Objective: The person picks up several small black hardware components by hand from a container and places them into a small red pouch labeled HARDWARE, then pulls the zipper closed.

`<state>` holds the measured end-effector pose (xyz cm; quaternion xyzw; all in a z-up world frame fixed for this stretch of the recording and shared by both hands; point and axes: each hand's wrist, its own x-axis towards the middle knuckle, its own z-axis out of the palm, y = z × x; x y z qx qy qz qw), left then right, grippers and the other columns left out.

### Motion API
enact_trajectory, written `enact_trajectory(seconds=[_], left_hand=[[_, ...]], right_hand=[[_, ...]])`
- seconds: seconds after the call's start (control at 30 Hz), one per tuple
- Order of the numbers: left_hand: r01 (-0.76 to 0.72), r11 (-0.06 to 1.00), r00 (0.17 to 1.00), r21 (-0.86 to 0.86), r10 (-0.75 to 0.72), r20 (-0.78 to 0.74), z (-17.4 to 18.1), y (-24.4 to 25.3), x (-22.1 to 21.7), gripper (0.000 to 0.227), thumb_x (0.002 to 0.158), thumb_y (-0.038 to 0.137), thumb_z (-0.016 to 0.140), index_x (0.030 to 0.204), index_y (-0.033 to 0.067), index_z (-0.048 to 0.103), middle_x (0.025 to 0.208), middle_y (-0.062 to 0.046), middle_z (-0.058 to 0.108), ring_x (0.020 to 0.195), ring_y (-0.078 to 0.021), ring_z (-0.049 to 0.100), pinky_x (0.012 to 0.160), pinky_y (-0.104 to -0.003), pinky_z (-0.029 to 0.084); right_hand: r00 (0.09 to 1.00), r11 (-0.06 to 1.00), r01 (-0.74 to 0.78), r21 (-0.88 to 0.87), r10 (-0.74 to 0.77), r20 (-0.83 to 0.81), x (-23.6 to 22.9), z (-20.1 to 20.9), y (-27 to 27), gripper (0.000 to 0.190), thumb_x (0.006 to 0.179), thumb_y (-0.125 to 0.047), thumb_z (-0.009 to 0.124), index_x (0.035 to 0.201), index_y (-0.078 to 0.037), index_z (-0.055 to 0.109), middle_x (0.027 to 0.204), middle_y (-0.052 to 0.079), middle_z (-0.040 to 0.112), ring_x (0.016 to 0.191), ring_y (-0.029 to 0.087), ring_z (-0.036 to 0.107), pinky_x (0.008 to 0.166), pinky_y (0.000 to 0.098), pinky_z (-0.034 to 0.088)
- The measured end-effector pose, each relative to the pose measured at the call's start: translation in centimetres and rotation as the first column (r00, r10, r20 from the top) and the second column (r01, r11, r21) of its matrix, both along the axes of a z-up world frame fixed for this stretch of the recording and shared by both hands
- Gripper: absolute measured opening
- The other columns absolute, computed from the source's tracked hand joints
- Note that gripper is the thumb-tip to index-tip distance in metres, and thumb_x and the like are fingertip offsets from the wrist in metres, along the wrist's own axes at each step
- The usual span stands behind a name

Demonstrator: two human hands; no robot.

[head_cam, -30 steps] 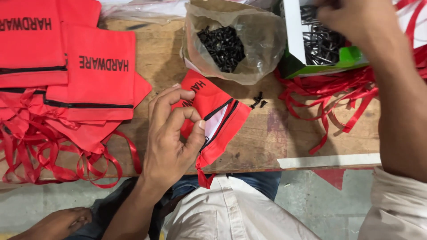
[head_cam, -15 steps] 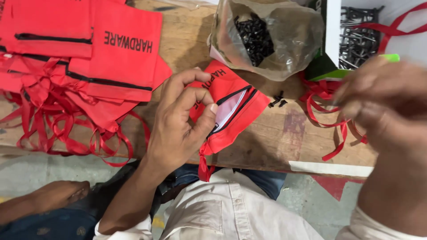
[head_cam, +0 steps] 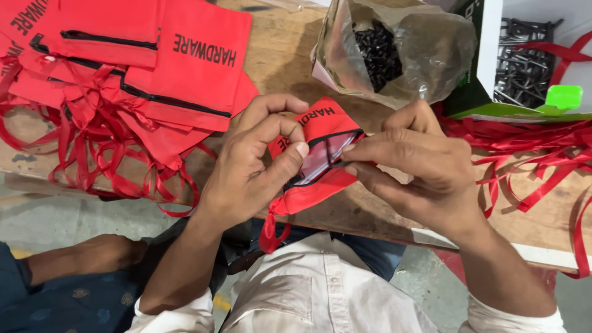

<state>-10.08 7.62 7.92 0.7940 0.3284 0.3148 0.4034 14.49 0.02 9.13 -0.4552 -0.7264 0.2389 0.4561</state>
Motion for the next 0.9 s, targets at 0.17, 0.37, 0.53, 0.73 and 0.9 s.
enact_trajectory(seconds=[0.17,0.37,0.53,0.73,0.9], left_hand=[[0.044,0.997,0.998,-0.066,-0.041,0.041,-0.1,0.4,-0.5,0.010,0.102,0.015,0.068,0.101,0.0057,0.064,0.139,-0.011,0.059,0.129,-0.0234,0.061,0.113,-0.035,0.046],[0.085,0.989,0.993,-0.122,-0.074,0.095,-1.0,0.9,-1.8,0.008,0.104,0.012,0.067,0.104,0.0046,0.064,0.141,-0.011,0.057,0.134,-0.0212,0.057,0.117,-0.035,0.044],[0.112,0.966,0.985,-0.232,-0.077,0.154,-1.1,1.2,-2.3,0.008,0.106,0.011,0.064,0.105,0.0030,0.063,0.143,-0.012,0.054,0.130,-0.0181,0.054,0.113,-0.032,0.044],[0.137,0.937,0.980,-0.322,-0.080,0.184,-2.0,1.2,-2.4,0.008,0.104,0.010,0.062,0.102,0.0030,0.063,0.140,-0.012,0.053,0.119,-0.0157,0.052,0.106,-0.031,0.044],[0.112,0.993,0.989,-0.031,-0.108,0.100,-2.1,1.2,-1.7,0.005,0.103,0.009,0.066,0.103,0.0054,0.063,0.137,-0.011,0.059,0.128,-0.0234,0.058,0.116,-0.037,0.045]], right_hand=[[0.964,0.993,0.081,0.088,-0.101,0.246,-1.1,-0.2,-0.5,0.038,0.080,-0.002,0.087,0.114,-0.007,0.072,0.095,0.000,0.071,0.091,0.022,0.057,0.081,0.0339,0.044],[0.935,0.984,0.049,0.169,-0.105,0.338,-2.0,-0.4,-0.7,0.046,0.084,-0.005,0.088,0.123,-0.006,0.063,0.100,0.002,0.068,0.094,0.025,0.059,0.081,0.0410,0.037],[0.933,0.985,0.043,0.166,-0.099,0.346,-2.7,-0.4,-0.8,0.046,0.086,-0.006,0.087,0.124,-0.006,0.061,0.104,0.002,0.069,0.094,0.025,0.060,0.080,0.0420,0.035],[0.927,0.984,0.067,0.164,-0.123,0.355,-3.3,-0.1,-0.2,0.042,0.089,-0.008,0.086,0.123,-0.004,0.061,0.098,0.004,0.066,0.088,0.025,0.058,0.078,0.0424,0.033],[0.928,0.980,0.089,0.180,-0.147,0.342,-3.2,-0.9,-0.2,0.034,0.090,-0.007,0.084,0.118,-0.006,0.066,0.101,0.007,0.064,0.087,0.029,0.055,0.078,0.0423,0.039]])
